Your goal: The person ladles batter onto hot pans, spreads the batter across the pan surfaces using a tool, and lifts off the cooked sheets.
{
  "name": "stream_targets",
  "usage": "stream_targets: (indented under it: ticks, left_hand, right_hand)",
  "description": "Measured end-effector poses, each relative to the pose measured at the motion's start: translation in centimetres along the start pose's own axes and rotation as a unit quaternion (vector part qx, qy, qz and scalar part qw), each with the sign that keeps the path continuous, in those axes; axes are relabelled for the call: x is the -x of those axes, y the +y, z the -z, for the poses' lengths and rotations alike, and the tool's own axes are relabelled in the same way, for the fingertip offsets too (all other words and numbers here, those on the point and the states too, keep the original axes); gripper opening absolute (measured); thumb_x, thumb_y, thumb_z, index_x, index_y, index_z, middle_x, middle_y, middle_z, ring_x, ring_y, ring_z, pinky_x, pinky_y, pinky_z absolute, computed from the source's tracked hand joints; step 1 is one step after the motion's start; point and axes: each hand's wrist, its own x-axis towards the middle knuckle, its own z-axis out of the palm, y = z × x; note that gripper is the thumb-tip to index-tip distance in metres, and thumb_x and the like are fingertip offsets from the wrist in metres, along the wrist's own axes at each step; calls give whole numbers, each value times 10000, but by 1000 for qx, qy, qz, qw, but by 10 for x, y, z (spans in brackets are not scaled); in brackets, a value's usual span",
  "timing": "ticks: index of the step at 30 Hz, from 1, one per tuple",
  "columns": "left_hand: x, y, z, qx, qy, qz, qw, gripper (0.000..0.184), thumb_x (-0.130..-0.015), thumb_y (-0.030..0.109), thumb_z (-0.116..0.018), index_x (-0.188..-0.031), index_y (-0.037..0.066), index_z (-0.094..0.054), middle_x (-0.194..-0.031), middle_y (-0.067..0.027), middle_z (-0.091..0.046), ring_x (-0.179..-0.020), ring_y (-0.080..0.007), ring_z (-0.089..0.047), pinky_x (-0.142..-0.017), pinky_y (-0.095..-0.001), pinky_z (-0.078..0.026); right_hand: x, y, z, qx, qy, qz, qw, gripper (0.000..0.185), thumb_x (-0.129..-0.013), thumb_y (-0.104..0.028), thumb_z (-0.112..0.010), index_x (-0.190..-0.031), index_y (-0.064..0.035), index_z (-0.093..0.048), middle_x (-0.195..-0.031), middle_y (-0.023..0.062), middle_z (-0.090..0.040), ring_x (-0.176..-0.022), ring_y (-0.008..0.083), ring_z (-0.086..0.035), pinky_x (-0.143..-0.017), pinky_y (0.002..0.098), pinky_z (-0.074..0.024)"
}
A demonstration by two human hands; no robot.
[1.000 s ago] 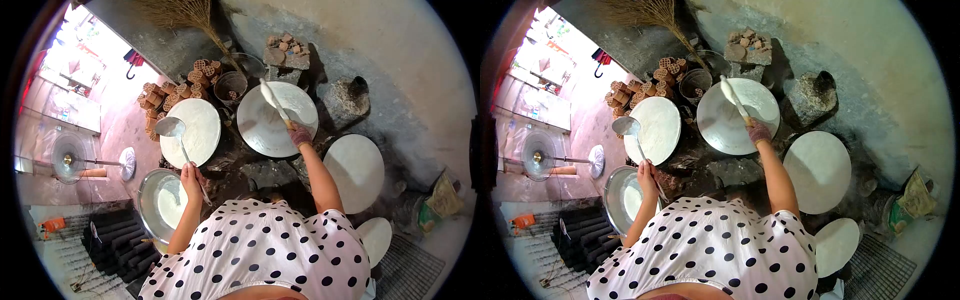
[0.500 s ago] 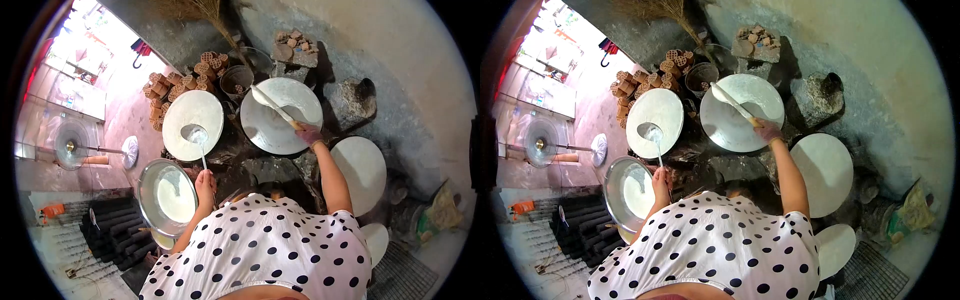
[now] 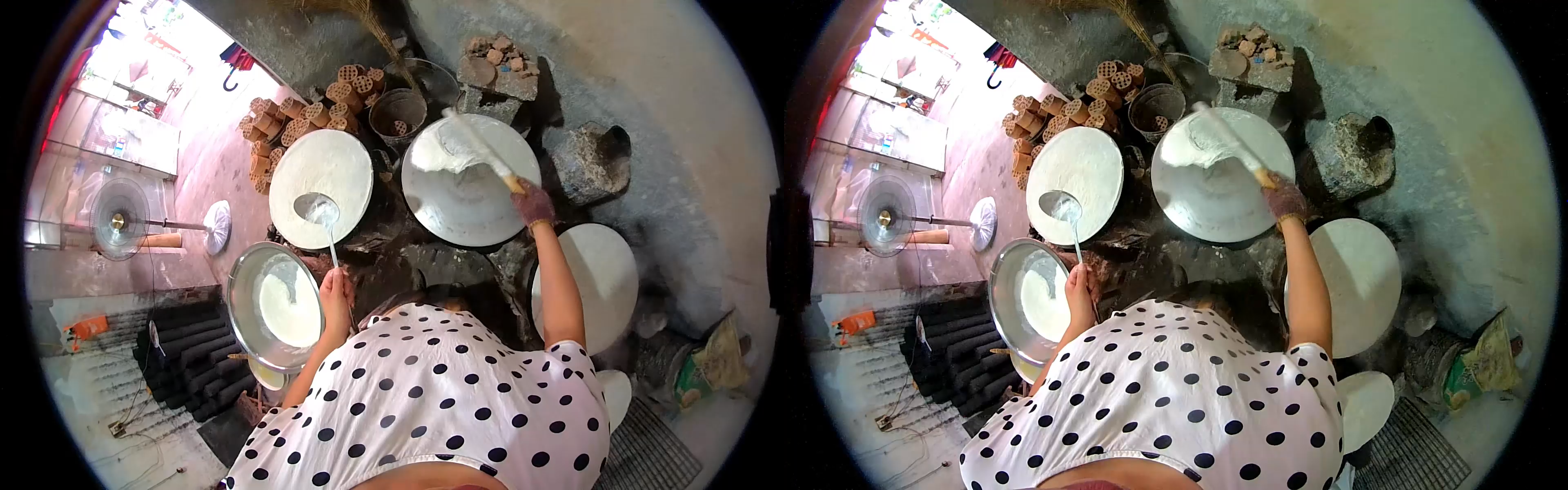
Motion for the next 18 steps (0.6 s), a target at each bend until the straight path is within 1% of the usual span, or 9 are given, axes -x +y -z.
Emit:
stream_targets:
  ticks: [1, 3, 5, 7, 9, 11, 13, 15, 18]
  left_hand:
    - [0, 0, -1, -13, 2, -2, 1000, 245, -1000, 286, -459, -851, 103, -520, -571, 32, -378, -410, -65, -326, -360, -219, -261]
    - [-1, 0, 0, -2, 2, 6, 1000, 245, -1000, 286, -461, -850, 102, -521, -570, 34, -380, -411, -64, -326, -361, -219, -260]
    - [-1, -2, -1, 13, 3, 15, 1000, 245, -999, 286, -463, -849, 101, -521, -570, 35, -381, -412, -63, -325, -362, -219, -259]
    - [1, -3, -2, 19, 11, 7, 1000, 247, -997, 291, -469, -850, 100, -524, -566, 40, -375, -411, -60, -317, -363, -220, -252]
    - [2, -3, -1, 12, 18, 4, 1000, 245, -996, 290, -471, -850, 100, -525, -567, 40, -376, -413, -60, -315, -364, -222, -249]
    - [6, -3, 0, -1, 21, 5, 1000, 243, -995, 289, -473, -851, 101, -527, -567, 39, -376, -414, -60, -314, -366, -223, -246]
    - [10, 0, -2, -2, 23, 16, 1000, 234, -992, 284, -476, -858, 100, -529, -570, 37, -379, -415, -62, -316, -369, -227, -242]
    - [14, 1, -3, 12, 30, 24, 999, 226, -991, 280, -479, -865, 100, -532, -572, 36, -382, -416, -62, -317, -373, -228, -243]
    - [23, -7, 1, 13, 52, 21, 998, 230, -989, 288, -483, -871, 98, -534, -570, 37, -382, -412, -64, -318, -372, -226, -254]
  right_hand:
    - [0, -4, 3, -37, 49, -52, 997, 472, -822, -308, -632, -1285, -245, -564, -1236, 122, -600, -1103, 289, -588, -952, 355, -445]
    - [3, -7, 1, -12, 45, 36, 998, 475, -821, -300, -633, -1288, -251, -561, -1240, 122, -598, -1086, 289, -597, -938, 359, -454]
    - [13, -14, 6, 0, -83, 56, 995, 491, -809, -299, -643, -1289, -239, -561, -1238, 120, -598, -1074, 280, -604, -934, 358, -456]
    - [-2, 18, 0, -33, -114, 81, 990, 516, -801, -318, -662, -1297, -223, -559, -1248, 122, -594, -1091, 318, -583, -960, 384, -436]
    - [-9, 17, 11, 117, -53, 145, 981, 510, -795, -308, -667, -1287, -217, -569, -1199, 129, -621, -1068, 312, -593, -943, 378, -442]
    - [-12, 10, 25, 33, -122, 53, 991, 519, -798, -331, -658, -1296, -225, -558, -1201, 131, -617, -1075, 304, -591, -944, 385, -445]
    - [-18, 15, 11, 22, -12, 74, 997, 530, -801, -340, -649, -1309, -236, -544, -1237, 119, -596, -1104, 298, -576, -951, 399, -443]
    - [-18, 17, 2, 71, -62, 78, 992, 498, -785, -304, -619, -1275, -230, -571, -1192, 125, -613, -1067, 302, -593, -926, 400, -464]
    - [-11, 46, 10, 96, -156, 209, 961, 472, -837, -348, -611, -1298, -268, -550, -1252, 99, -584, -1118, 296, -563, -941, 404, -461]
